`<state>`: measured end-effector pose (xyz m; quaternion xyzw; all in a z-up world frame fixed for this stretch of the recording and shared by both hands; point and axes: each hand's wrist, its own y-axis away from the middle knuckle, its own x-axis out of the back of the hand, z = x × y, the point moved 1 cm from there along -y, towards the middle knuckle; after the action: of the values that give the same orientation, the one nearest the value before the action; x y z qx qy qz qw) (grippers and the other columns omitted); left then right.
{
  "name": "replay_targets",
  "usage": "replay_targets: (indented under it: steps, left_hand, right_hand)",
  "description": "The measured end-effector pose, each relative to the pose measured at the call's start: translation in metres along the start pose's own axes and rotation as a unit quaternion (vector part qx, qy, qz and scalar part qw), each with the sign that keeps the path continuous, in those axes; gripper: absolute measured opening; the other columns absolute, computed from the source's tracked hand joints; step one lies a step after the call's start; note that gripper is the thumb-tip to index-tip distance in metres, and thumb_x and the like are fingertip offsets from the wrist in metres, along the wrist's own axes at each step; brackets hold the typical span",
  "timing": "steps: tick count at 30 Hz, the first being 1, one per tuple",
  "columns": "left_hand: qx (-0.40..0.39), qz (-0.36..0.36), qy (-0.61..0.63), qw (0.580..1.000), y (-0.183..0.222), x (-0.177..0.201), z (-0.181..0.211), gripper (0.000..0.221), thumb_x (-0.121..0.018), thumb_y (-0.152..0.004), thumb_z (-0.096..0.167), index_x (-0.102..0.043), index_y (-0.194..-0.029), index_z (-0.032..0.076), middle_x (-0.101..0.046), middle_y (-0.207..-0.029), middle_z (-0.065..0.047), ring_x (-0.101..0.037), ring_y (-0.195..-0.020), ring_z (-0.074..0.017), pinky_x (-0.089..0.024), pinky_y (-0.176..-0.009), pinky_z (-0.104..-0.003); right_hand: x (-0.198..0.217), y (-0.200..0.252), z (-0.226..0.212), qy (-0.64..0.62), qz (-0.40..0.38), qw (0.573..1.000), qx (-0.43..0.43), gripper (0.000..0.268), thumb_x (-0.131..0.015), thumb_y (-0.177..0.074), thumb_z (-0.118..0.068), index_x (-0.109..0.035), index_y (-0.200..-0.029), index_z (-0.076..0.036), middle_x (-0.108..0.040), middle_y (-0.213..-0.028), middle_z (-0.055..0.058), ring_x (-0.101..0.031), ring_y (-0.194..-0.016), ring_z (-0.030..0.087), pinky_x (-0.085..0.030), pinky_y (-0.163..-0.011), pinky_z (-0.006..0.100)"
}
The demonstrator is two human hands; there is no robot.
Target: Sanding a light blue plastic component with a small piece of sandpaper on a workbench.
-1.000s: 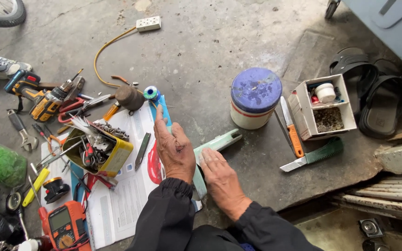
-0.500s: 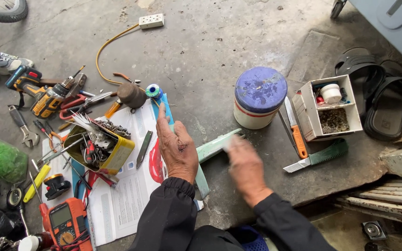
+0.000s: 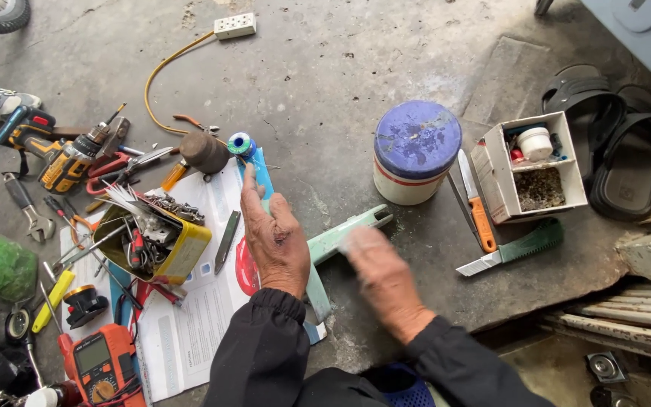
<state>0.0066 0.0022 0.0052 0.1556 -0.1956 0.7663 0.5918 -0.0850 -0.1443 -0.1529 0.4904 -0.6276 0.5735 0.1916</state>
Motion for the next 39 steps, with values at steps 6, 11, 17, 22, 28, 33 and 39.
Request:
replay_targets:
  steps: [6, 11, 17, 22, 28, 33, 39]
  left_hand:
    - [0.012, -0.042, -0.033, 0.999, 0.002, 0.006, 0.003, 0.064, -0.042, -0.109, 0.021, -0.034, -0.173, 0.024, -0.051, -0.164, -0.019, -0.049, -0.156, -0.0414, -0.041, -0.127, -0.057]
    - [-0.043, -0.06, -0.045, 0.996, -0.017, 0.006, -0.001, 0.072, -0.044, -0.101, 0.015, -0.037, -0.173, 0.013, -0.045, -0.166, -0.028, -0.044, -0.155, -0.0532, -0.037, -0.127, -0.065]
    - [-0.103, -0.201, -0.069, 0.972, -0.053, 0.01, -0.006, 0.094, -0.045, -0.086, 0.0, -0.027, -0.178, 0.013, -0.038, -0.169, -0.036, -0.034, -0.159, -0.0576, -0.028, -0.13, -0.068]
    - [-0.133, -0.281, -0.047, 0.949, -0.036, 0.023, 0.007, 0.1, -0.043, -0.084, -0.004, -0.023, -0.18, 0.015, -0.027, -0.174, -0.043, -0.024, -0.16, -0.0632, -0.022, -0.131, -0.069]
    - [-0.188, -0.314, -0.032, 0.93, -0.012, 0.038, 0.003, 0.102, -0.041, -0.083, -0.009, -0.013, -0.178, 0.015, -0.013, -0.185, -0.033, -0.007, -0.175, -0.0402, -0.014, -0.136, -0.043]
    - [-0.15, -0.282, -0.047, 0.946, 0.012, 0.049, 0.007, 0.085, -0.048, -0.101, -0.002, -0.014, -0.177, 0.017, -0.013, -0.188, -0.023, -0.009, -0.175, -0.0346, -0.028, -0.129, -0.045]
    - [0.001, -0.252, 0.003, 0.968, 0.056, 0.075, 0.005, 0.081, -0.039, -0.11, 0.051, -0.01, -0.178, 0.019, -0.012, -0.189, -0.009, -0.013, -0.174, -0.0259, -0.016, -0.134, -0.046]
  right_hand:
    - [0.01, -0.019, 0.008, -0.142, -0.068, 0.98, 0.119, 0.045, -0.053, -0.103, 0.004, -0.074, -0.139, -0.011, -0.07, -0.153, 0.01, -0.063, -0.145, 0.031, -0.046, -0.128, 0.048]
    - [0.024, -0.028, 0.041, -0.16, -0.095, 0.969, 0.161, 0.044, -0.051, -0.103, 0.004, -0.073, -0.138, -0.01, -0.071, -0.153, 0.008, -0.064, -0.144, 0.031, -0.047, -0.127, 0.048]
    - [0.041, -0.059, 0.027, -0.195, -0.091, 0.963, 0.164, 0.05, -0.051, -0.1, 0.008, -0.072, -0.141, -0.01, -0.072, -0.151, 0.011, -0.066, -0.142, 0.031, -0.048, -0.126, 0.048]
    - [0.068, -0.039, 0.03, -0.219, -0.076, 0.972, 0.04, 0.053, -0.051, -0.102, 0.005, -0.07, -0.148, -0.014, -0.066, -0.16, 0.008, -0.062, -0.148, 0.031, -0.049, -0.127, 0.048]
    - [0.072, -0.001, -0.009, -0.306, -0.087, 0.948, 0.001, 0.059, -0.052, -0.101, 0.016, -0.061, -0.155, -0.005, -0.064, -0.161, 0.016, -0.057, -0.155, 0.039, -0.041, -0.133, 0.046]
    - [0.069, 0.016, -0.021, -0.171, -0.107, 0.972, 0.123, 0.059, -0.048, -0.102, 0.015, -0.058, -0.155, -0.006, -0.058, -0.164, 0.016, -0.053, -0.155, 0.037, -0.041, -0.132, 0.052]
    - [0.068, 0.03, -0.01, -0.156, -0.122, 0.963, 0.183, 0.068, -0.046, -0.096, 0.017, -0.054, -0.16, -0.005, -0.052, -0.17, 0.015, -0.048, -0.16, 0.036, -0.038, -0.135, 0.051]
